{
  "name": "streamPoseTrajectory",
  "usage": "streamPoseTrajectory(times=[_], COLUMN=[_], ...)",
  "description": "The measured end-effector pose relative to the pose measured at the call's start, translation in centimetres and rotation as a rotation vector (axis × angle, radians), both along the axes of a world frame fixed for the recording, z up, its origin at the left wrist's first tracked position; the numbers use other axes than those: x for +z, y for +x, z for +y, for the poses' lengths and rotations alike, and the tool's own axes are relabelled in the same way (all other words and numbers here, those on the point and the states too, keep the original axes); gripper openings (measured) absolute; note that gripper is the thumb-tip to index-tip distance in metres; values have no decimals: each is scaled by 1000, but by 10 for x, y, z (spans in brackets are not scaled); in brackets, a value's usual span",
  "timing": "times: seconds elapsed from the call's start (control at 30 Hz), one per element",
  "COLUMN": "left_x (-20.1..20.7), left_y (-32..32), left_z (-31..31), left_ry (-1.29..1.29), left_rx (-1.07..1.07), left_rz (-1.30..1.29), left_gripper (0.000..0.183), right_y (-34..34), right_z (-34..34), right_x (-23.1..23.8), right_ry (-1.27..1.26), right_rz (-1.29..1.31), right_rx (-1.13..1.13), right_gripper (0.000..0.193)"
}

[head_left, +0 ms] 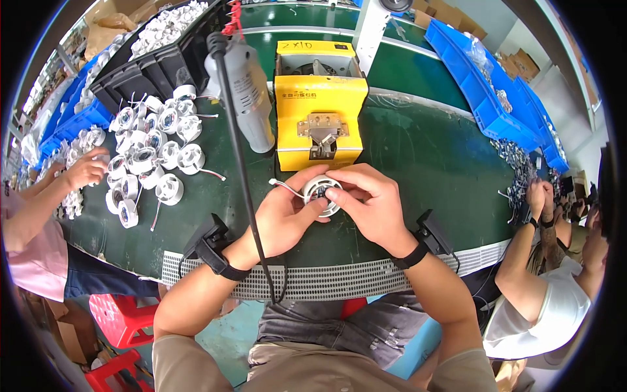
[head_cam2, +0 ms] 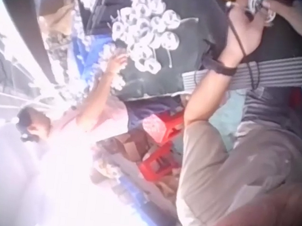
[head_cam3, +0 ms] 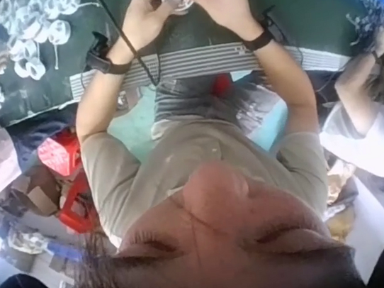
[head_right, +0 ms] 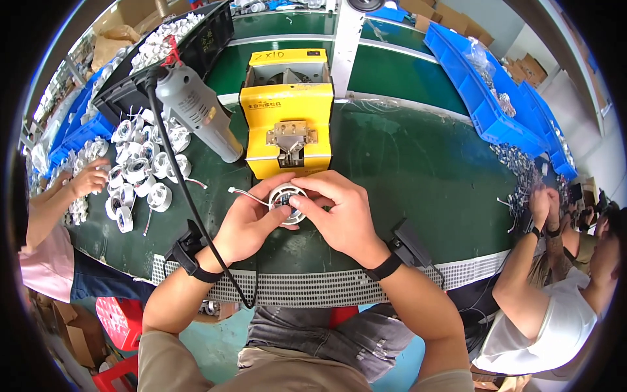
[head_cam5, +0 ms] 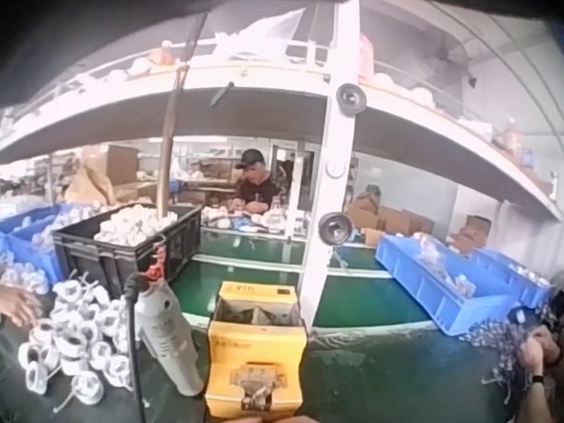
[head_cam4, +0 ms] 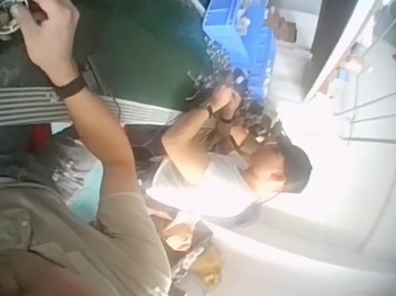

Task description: The person picks up a white plastic housing and a circuit board, fits the board into the housing by hand, and then uses a power tool to secure the components together. This process is repeated several times for additional housings and circuit boards.

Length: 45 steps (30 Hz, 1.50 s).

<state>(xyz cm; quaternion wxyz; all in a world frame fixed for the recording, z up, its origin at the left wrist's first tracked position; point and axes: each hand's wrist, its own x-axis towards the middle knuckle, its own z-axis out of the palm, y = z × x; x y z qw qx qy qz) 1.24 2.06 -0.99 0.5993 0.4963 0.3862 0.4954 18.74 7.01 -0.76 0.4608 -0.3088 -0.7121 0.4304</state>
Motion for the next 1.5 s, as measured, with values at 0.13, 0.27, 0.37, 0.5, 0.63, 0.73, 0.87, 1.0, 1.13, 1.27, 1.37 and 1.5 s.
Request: streamPoseTrajectory(times=[0.13, 0.27, 0.37, 0.5, 0.63, 0.73, 0.87, 1.0, 1.13, 1.27, 1.37, 1.5], left_x=[-9, -7, -7, -7, -3, -6, -18, -10, -10, -9, -9, -7], left_y=[-3, 0, 0, -4, -2, -6, -2, -2, -4, -2, -2, -2], left_z=[0, 2, 3, 3, 4, 6, 9, 7, 7, 8, 8, 9], left_ry=[70, 20, 16, -122, -150, -155, -160, -220, -228, -236, -236, -240], left_rx=[112, 105, 77, 30, 36, 48, 64, 76, 83, 80, 87, 86], left_rz=[161, 101, 21, -35, -8, 58, -40, -15, 8, -11, 9, 3], left_gripper=[42, 37, 34, 34, 32, 34, 41, 40, 41, 41, 41, 41], right_y=[0, -6, -26, -82, -108, -115, -87, -77, -81, -81, -82, -82], right_z=[-1, 10, 16, 28, 33, 42, 41, 51, 56, 57, 58, 59], right_x=[7, 21, 38, 50, 56, 49, 80, 81, 69, 69, 69, 71], right_ry=[26, 410, 424, 518, 341, 540, 449, 364, 331, 324, 314, 311], right_rz=[-154, -266, -173, -186, -253, 116, 594, 513, 480, 479, 485, 457], right_rx=[18, -47, -154, -127, 4, -27, -26, -198, -211, -211, -216, -198], right_gripper=[28, 24, 39, 78, 77, 66, 48, 44, 44, 44, 42, 37])
